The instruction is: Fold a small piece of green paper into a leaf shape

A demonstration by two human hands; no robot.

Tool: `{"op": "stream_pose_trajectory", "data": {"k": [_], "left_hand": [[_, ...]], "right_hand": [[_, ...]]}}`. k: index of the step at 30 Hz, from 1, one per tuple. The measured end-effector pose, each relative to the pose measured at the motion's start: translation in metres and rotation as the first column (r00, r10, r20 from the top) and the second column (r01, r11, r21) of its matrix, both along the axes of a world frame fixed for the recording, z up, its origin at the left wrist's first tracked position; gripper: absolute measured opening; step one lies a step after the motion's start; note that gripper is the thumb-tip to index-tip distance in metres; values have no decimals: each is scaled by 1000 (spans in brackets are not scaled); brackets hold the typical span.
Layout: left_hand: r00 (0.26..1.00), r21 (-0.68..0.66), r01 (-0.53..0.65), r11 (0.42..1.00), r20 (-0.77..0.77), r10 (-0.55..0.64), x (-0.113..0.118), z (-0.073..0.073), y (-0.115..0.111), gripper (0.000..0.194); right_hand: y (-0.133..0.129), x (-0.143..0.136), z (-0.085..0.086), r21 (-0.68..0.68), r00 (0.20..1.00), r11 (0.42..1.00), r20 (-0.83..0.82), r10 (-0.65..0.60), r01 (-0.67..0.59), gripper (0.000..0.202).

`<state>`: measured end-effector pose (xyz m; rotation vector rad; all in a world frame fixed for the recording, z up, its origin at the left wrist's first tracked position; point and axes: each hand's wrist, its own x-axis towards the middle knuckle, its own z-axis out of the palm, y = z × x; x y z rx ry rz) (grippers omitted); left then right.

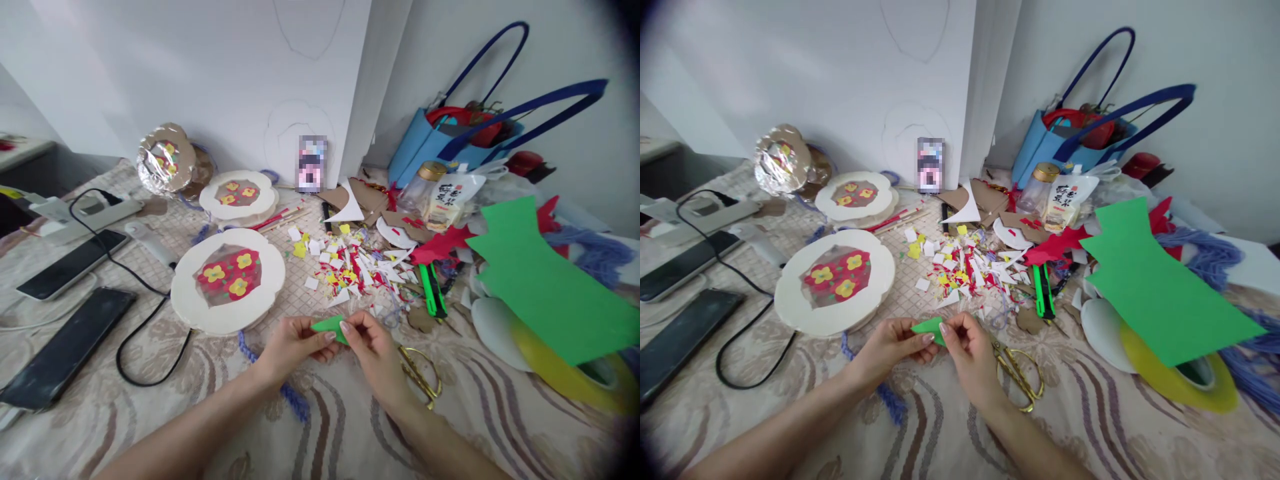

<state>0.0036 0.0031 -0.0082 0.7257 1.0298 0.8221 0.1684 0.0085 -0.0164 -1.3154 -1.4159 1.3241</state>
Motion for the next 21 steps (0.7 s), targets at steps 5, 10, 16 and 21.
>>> {"op": "stream_pose_trajectory", "data": {"k": [5,10,16,21], "left_hand": [[1000,4,13,1000,22,-13,0,0,0,34],[999,17,5,1000,44,-6,4,-1,-2,33],[999,62,-5,998,-32,7,6,-4,-4,29],[998,14,34,999,55,-35,4,-3,-1,35]], "right_hand": [[-1,-1,-2,24,999,999,3,-44,44,24],[-3,-4,-3,5,998,998,-10,-55,55,22],[-8,-6,-6,-48,997,999,-78,-7,3,22],[-4,-3,-6,-27,997,997,-26,-67,67,23]]}}
